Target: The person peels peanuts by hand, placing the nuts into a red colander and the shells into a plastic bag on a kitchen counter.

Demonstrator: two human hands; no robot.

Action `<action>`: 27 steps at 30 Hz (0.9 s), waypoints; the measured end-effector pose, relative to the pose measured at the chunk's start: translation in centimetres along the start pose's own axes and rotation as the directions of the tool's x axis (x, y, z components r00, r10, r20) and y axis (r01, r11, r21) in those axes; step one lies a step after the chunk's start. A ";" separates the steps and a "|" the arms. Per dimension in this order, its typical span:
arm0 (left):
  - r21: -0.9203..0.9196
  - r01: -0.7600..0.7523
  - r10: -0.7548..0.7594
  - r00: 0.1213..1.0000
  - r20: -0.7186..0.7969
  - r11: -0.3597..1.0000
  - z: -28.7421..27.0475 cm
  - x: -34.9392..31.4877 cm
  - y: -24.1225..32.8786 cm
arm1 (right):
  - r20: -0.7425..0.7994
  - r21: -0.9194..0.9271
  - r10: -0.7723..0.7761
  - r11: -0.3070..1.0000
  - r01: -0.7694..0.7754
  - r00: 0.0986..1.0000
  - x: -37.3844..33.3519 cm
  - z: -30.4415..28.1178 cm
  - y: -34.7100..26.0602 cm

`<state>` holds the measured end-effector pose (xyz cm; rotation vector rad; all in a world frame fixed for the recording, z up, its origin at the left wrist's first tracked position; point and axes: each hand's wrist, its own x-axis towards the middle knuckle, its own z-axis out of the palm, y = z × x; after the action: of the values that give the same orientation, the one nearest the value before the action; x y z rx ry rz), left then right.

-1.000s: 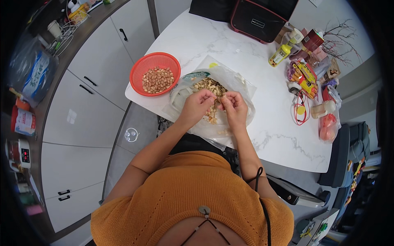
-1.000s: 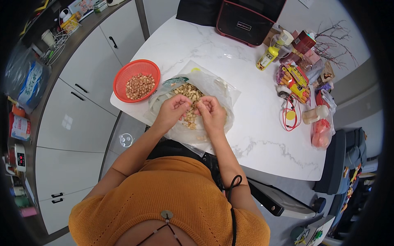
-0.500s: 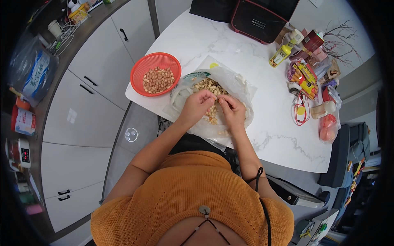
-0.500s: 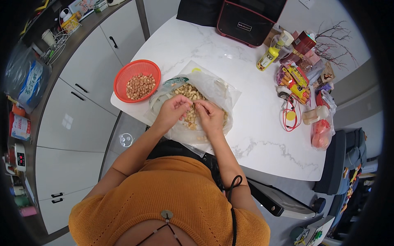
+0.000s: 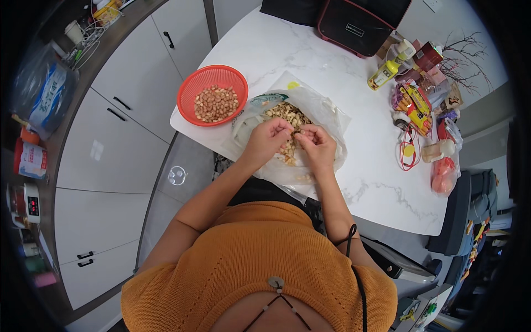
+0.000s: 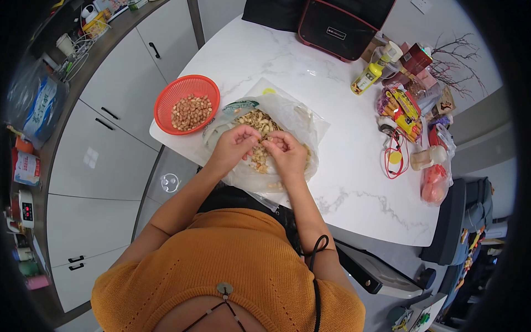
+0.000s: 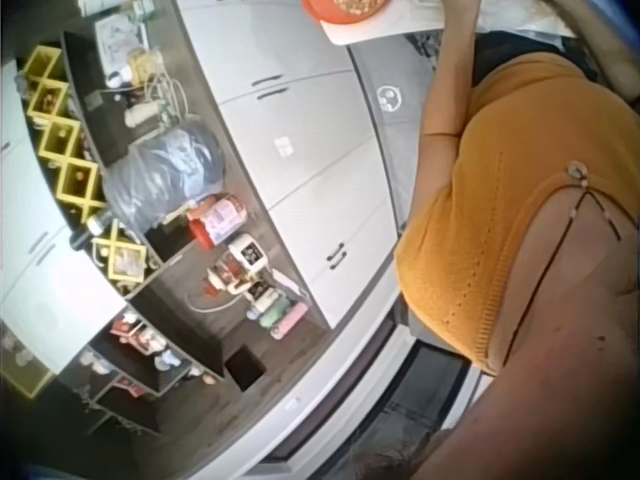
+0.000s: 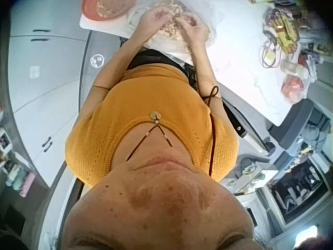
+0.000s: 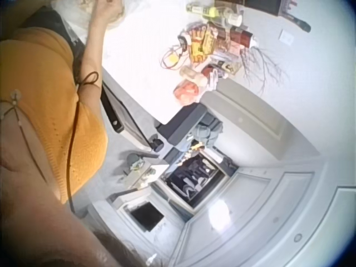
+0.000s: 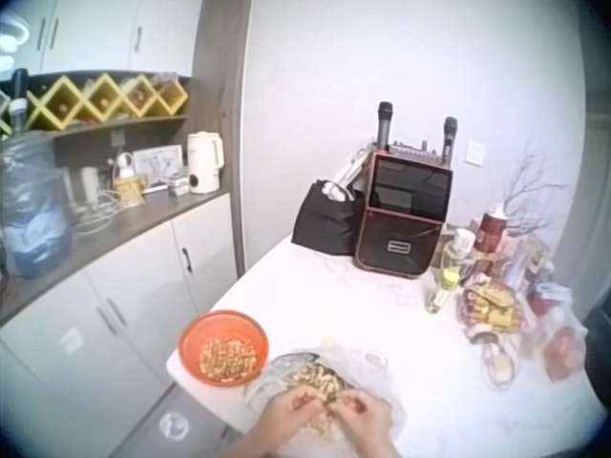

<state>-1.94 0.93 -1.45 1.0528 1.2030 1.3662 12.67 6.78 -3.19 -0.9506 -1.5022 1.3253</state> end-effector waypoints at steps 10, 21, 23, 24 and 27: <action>0.227 -0.247 0.265 0.963 -0.056 0.942 0.9 -0.1 -0.3 | 0.040 -0.135 -0.067 0.988 0.072 0.997 0.0 -0.4 -0.2; 0.630 -0.373 0.489 0.872 -0.012 0.681 1.9 -0.8 1.7 | 0.131 -0.424 -0.395 0.807 0.412 0.909 -0.4 -0.2 -1.8; 0.634 -0.380 0.499 0.866 -0.011 0.674 1.9 -0.8 1.5 | 0.136 -0.436 -0.400 0.797 0.417 0.906 -0.4 -0.2 -1.9; 0.636 -0.383 0.504 0.863 -0.011 0.670 1.9 -0.8 1.3 | 0.139 -0.442 -0.402 0.793 0.420 0.905 -0.4 -0.2 -1.9; 0.629 -0.363 0.480 0.877 -0.019 0.688 1.6 -0.6 1.0 | 0.132 -0.427 -0.390 0.807 0.407 0.911 -0.5 -0.1 -2.3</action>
<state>-0.41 0.53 -0.29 1.7915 1.6774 1.4742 12.90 6.02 -0.99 -0.8196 -1.9594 0.7053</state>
